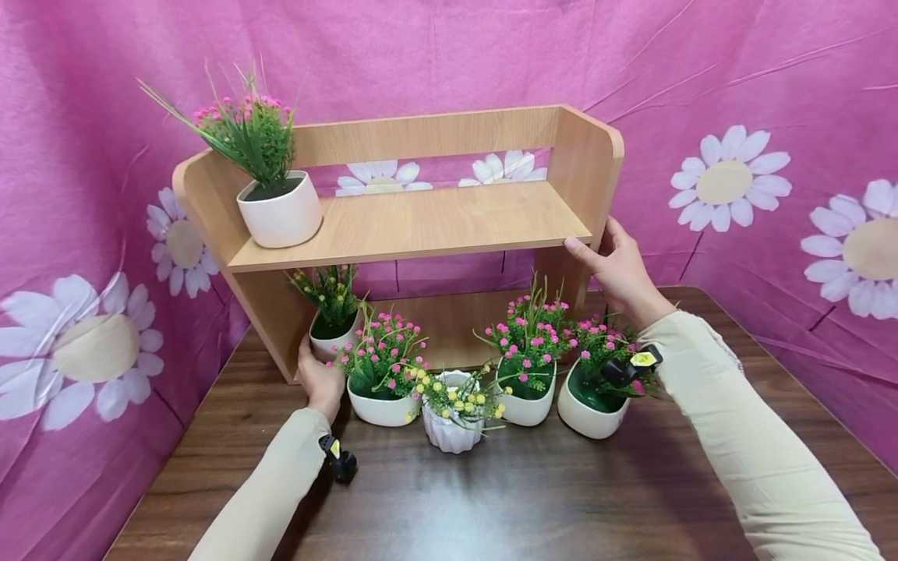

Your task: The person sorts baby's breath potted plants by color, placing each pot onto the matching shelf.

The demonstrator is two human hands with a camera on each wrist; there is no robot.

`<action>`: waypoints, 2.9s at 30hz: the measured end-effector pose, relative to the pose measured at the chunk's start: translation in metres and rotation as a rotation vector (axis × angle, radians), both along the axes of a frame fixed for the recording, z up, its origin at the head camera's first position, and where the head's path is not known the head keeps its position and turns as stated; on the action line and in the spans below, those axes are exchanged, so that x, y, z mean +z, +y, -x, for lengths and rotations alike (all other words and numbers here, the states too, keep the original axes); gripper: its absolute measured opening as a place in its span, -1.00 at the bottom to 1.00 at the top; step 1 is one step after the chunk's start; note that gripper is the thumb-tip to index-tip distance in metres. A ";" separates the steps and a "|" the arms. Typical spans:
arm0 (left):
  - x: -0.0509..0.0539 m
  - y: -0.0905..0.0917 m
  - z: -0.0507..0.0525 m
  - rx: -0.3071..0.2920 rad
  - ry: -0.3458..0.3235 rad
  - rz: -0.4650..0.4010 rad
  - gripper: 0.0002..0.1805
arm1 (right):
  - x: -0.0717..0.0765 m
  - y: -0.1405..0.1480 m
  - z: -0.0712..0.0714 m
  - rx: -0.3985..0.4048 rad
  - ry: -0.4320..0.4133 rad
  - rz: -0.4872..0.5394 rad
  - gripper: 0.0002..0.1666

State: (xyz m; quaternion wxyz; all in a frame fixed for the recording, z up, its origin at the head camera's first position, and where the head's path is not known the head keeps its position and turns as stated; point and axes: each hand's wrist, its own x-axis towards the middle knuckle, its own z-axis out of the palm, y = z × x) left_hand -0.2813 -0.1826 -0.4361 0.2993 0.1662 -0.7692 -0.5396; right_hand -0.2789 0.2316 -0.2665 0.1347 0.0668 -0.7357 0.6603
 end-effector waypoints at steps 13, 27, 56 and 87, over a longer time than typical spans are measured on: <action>0.001 0.000 0.011 -0.047 0.023 -0.071 -0.21 | 0.000 0.000 0.000 0.010 0.000 0.018 -0.11; 0.002 -0.001 0.013 0.001 -0.028 -0.005 -0.19 | 0.000 0.001 0.001 -0.003 -0.007 -0.013 -0.09; 0.028 -0.043 -0.038 -0.461 -0.220 -0.166 -0.24 | -0.002 -0.001 0.002 -0.015 -0.007 -0.028 -0.14; 0.006 -0.043 -0.041 -1.115 -0.382 -0.092 -0.01 | 0.000 0.000 0.001 -0.027 -0.006 -0.051 -0.14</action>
